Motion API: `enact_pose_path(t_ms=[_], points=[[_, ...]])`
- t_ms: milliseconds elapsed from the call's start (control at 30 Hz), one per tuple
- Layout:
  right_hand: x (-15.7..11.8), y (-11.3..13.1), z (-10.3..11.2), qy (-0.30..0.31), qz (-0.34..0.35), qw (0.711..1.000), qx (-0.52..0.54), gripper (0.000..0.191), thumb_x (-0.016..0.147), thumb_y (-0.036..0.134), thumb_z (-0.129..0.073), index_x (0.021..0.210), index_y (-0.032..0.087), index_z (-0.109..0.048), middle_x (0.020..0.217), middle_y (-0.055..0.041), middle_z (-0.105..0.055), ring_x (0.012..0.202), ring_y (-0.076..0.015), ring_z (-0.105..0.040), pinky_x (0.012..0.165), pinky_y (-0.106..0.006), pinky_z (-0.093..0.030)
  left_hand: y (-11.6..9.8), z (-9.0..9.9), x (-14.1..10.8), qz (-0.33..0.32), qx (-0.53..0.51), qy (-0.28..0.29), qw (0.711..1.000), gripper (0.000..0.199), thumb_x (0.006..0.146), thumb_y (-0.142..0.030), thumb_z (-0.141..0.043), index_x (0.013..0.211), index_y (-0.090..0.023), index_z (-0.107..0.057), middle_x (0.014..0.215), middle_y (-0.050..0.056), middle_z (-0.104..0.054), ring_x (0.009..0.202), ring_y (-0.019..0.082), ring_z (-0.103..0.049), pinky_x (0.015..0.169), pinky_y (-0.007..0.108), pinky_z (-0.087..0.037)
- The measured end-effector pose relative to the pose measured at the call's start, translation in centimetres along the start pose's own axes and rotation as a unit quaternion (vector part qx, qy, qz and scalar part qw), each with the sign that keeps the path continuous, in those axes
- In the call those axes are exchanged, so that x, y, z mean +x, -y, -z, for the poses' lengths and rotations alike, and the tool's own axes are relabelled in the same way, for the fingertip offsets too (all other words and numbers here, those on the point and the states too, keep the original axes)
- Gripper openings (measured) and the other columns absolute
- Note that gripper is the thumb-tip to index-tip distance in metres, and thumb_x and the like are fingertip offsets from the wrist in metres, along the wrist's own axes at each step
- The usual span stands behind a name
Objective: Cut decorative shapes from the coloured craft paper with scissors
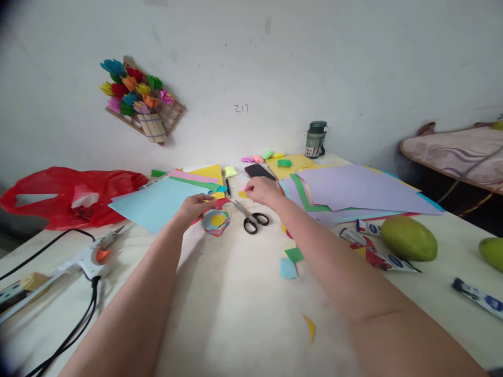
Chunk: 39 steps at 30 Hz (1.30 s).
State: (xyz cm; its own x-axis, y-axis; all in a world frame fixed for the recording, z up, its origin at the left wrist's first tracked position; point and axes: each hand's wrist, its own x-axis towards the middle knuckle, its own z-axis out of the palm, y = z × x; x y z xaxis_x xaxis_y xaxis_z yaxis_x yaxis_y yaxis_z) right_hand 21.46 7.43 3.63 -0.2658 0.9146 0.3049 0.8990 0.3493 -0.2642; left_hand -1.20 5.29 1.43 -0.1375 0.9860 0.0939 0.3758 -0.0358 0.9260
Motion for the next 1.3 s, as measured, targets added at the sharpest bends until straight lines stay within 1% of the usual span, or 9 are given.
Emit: enact_pose_path(t_ms=[100,233,367,500,633,733,833,1033,1300], points=[[-0.6,2.4,-0.4,-0.032,0.089,0.995,0.037,0.022,0.078,0.03,-0.053,0.086,0.022,-0.072,0.094,-0.0029,-0.068,0.088,-0.0163,-0.058,0.07,-0.022,-0.038,0.2,0.0,0.4,0.001,0.005,0.014,1.0,0.042,0.062,-0.056,-0.06,0.076,-0.016,-0.066,0.074,0.009,-0.069,0.06,0.017,-0.06,0.053,0.026,-0.044],[-1.3,4.6,-1.6,0.041,0.187,0.981,0.044,0.022,0.075,0.029,-0.058,0.091,0.024,-0.072,0.094,-0.002,-0.068,0.083,-0.0151,-0.059,0.066,-0.022,-0.038,0.5,-0.4,0.1,-0.026,-0.044,0.021,0.998,0.048,0.068,-0.059,-0.053,0.08,-0.015,-0.066,0.088,0.012,-0.069,0.085,0.021,-0.063,0.074,0.028,-0.046],[-0.9,3.6,-0.8,0.025,0.125,0.988,0.083,0.022,0.076,0.031,-0.057,0.09,0.021,-0.072,0.09,-0.0021,-0.07,0.08,-0.0142,-0.06,0.066,-0.021,-0.039,1.2,-0.8,0.1,-0.032,-0.064,0.039,0.997,0.052,0.072,-0.06,-0.047,0.084,-0.013,-0.066,0.09,0.013,-0.069,0.086,0.022,-0.063,0.079,0.031,-0.046],[-0.1,-0.1,1.5,-0.021,-0.047,0.999,0.001,0.022,0.075,0.03,-0.055,0.086,0.024,-0.072,0.09,-0.0016,-0.07,0.082,-0.0171,-0.062,0.064,-0.023,-0.04,1.4,-1.1,0.5,-0.068,-0.048,0.039,0.996,0.054,0.072,-0.06,-0.047,0.088,-0.012,-0.065,0.089,0.013,-0.069,0.088,0.023,-0.063,0.082,0.034,-0.045],[-0.1,-3.3,2.6,0.049,-0.1,0.987,-0.112,0.023,0.071,0.03,-0.057,0.088,0.028,-0.072,0.096,-0.0016,-0.07,0.087,-0.0195,-0.062,0.065,-0.025,-0.04,0.8,-1.8,0.4,-0.089,-0.044,0.036,0.994,0.054,0.072,-0.06,-0.047,0.087,-0.011,-0.065,0.085,0.013,-0.07,0.084,0.023,-0.064,0.079,0.033,-0.047],[-0.6,-4.2,2.3,0.125,-0.075,0.976,-0.161,0.026,0.067,0.032,-0.061,0.09,0.028,-0.071,0.1,-0.001,-0.069,0.091,-0.0197,-0.061,0.072,-0.026,-0.039,0.4,-2.2,0.0,-0.09,-0.049,0.036,0.994,0.054,0.073,-0.059,-0.046,0.085,-0.011,-0.065,0.083,0.013,-0.069,0.082,0.022,-0.064,0.074,0.032,-0.048],[-1.1,-3.9,2.0,0.148,-0.039,0.968,-0.199,0.024,0.068,0.032,-0.061,0.087,0.024,-0.072,0.094,-0.0053,-0.07,0.089,-0.0214,-0.061,0.075,-0.029,-0.036,0.5,-2.5,-0.1,-0.088,-0.056,0.03,0.994,0.053,0.072,-0.06,-0.048,0.083,-0.011,-0.065,0.08,0.012,-0.07,0.079,0.022,-0.064,0.072,0.031,-0.048],[-1.7,-2.3,1.7,0.131,-0.005,0.957,-0.258,0.023,0.071,0.013,-0.05,0.079,0.013,-0.072,0.085,-0.0145,-0.069,0.081,-0.0232,-0.062,0.075,-0.034,-0.031,1.2,-2.5,0.1,-0.076,-0.047,0.019,0.996,0.052,0.071,-0.061,-0.049,0.082,-0.012,-0.065,0.079,0.011,-0.07,0.078,0.021,-0.064,0.07,0.029,-0.047],[-1.9,-3.1,0.9,0.097,-0.003,0.962,-0.253,0.026,0.074,0.016,-0.047,0.08,0.015,-0.072,0.087,-0.0147,-0.069,0.083,-0.0232,-0.061,0.077,-0.035,-0.03,1.0,-2.5,-0.2,-0.073,-0.045,0.017,0.996,0.052,0.072,-0.06,-0.048,0.084,-0.012,-0.065,0.079,0.013,-0.07,0.077,0.021,-0.064,0.069,0.028,-0.047]])
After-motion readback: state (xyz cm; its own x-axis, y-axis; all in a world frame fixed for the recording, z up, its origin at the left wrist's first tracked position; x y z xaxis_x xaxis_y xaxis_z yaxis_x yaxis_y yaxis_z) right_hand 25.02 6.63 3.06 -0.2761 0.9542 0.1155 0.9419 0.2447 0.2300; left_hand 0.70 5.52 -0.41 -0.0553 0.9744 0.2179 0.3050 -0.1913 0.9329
